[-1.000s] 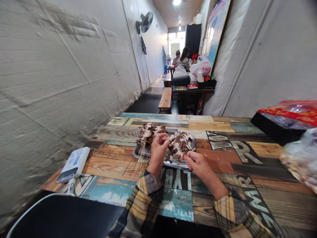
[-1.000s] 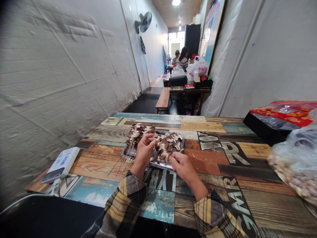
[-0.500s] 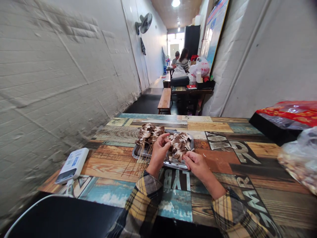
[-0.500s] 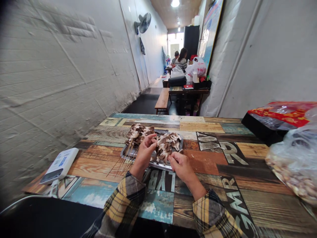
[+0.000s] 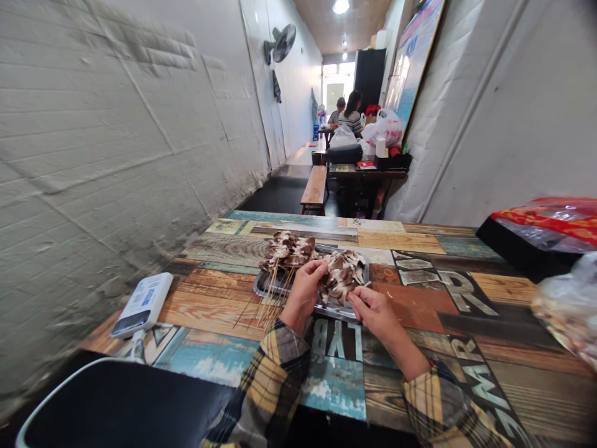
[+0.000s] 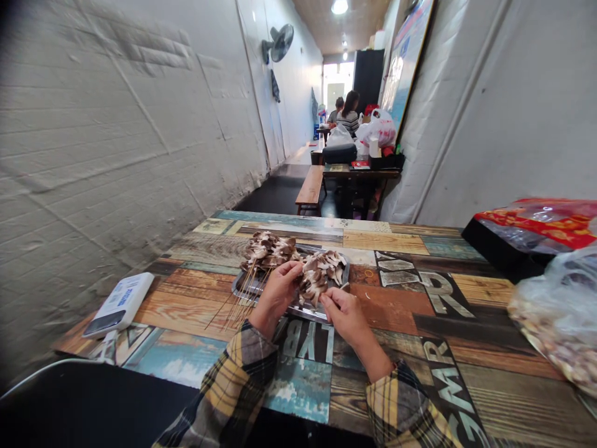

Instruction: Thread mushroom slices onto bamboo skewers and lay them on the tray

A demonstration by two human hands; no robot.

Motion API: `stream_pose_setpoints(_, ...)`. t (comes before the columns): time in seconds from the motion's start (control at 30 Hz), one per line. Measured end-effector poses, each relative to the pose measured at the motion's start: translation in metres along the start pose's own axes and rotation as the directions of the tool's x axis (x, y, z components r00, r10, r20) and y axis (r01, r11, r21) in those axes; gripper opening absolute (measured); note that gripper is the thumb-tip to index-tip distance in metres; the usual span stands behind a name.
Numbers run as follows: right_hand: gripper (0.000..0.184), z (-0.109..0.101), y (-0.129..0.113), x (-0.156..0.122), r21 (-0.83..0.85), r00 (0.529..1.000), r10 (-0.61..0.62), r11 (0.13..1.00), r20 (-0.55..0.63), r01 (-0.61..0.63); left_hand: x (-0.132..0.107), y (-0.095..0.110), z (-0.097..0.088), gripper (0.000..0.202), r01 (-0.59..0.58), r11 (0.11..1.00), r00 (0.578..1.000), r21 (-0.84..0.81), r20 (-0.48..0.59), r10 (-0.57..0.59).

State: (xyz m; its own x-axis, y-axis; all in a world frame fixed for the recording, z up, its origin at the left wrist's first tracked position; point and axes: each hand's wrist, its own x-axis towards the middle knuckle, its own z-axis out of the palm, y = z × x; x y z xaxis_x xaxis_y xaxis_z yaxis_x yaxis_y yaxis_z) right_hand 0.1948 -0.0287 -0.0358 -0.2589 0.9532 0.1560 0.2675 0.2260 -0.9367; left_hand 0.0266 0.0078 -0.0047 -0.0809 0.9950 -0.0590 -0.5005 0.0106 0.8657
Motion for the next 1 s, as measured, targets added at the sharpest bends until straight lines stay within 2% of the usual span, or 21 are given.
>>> stream_pose_setpoints(0.2,0.031,0.001,0.004,0.000,-0.077,1.000,-0.005,0.997,-0.006,0.004,0.001,-0.001,-0.001,0.025,0.006,1.000,1.000,-0.013,-0.022,-0.006)
stream_pose_setpoints(0.47,0.028,0.005,-0.005,-0.004,-0.201,0.989,-0.121,0.974,-0.079,0.103,0.002,-0.004,0.000,0.023,0.012,1.000,0.999,-0.003,-0.030,-0.012)
stream_pose_setpoints(0.6,0.029,0.007,-0.006,-0.005,-0.231,0.981,-0.152,0.966,-0.123,0.120,0.001,-0.006,0.000,0.023,0.018,0.999,0.999,0.032,-0.038,-0.016)
stream_pose_setpoints(1.0,0.031,0.007,-0.004,-0.004,-0.292,0.969,-0.198,0.945,-0.147,0.148,-0.002,-0.013,0.004,0.024,0.033,0.997,0.999,0.063,-0.027,-0.031)
